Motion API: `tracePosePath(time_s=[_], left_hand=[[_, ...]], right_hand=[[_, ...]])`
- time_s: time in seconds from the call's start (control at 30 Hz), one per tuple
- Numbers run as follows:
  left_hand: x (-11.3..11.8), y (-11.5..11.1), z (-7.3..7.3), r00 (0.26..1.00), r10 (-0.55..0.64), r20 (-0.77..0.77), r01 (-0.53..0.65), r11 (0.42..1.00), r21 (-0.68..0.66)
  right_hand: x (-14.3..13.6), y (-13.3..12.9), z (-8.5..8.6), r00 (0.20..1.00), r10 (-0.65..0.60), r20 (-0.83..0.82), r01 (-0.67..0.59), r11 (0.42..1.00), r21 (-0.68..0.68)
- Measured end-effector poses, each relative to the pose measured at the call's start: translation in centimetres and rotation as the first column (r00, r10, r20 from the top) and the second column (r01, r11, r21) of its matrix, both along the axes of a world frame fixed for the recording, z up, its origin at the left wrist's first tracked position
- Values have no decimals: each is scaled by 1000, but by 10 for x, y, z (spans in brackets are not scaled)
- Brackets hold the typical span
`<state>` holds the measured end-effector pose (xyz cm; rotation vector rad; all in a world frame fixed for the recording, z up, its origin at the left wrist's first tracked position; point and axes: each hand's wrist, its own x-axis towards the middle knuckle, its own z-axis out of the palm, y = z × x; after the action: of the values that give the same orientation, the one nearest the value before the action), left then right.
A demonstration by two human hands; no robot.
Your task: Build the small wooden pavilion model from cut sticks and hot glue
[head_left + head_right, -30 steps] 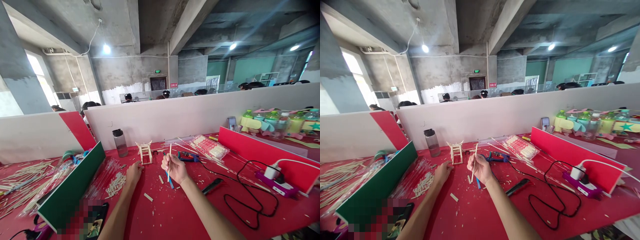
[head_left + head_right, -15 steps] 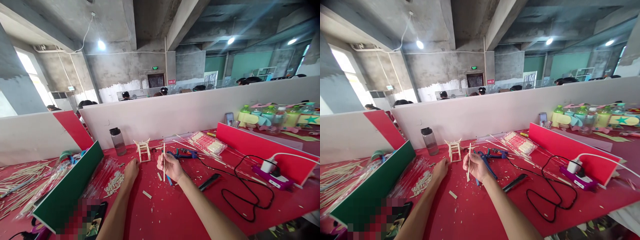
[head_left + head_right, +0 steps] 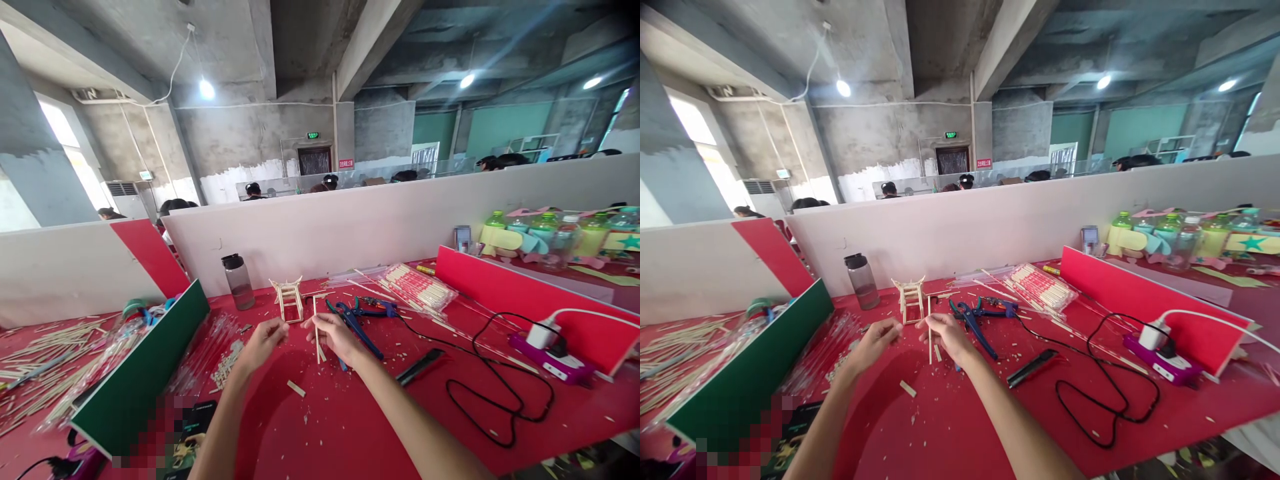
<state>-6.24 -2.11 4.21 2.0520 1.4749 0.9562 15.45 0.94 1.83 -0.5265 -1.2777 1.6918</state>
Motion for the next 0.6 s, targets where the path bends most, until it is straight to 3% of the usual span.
tracePosePath(time_s=[0.1,0.23,0.43,0.6], left_hand=[[17,-7,3,936,-213,279,231,972,-31],[29,-9,2,863,-229,450,281,958,-52],[27,-7,-3,939,-139,314,165,985,-58],[27,-8,-4,957,-135,257,143,990,-12]], right_hand=[[-7,-1,-4,997,11,71,-13,999,31],[-11,-4,-4,996,2,85,-9,997,82],[-9,-4,-3,977,-91,193,61,986,156],[-8,-1,-6,957,-134,258,72,969,236]])
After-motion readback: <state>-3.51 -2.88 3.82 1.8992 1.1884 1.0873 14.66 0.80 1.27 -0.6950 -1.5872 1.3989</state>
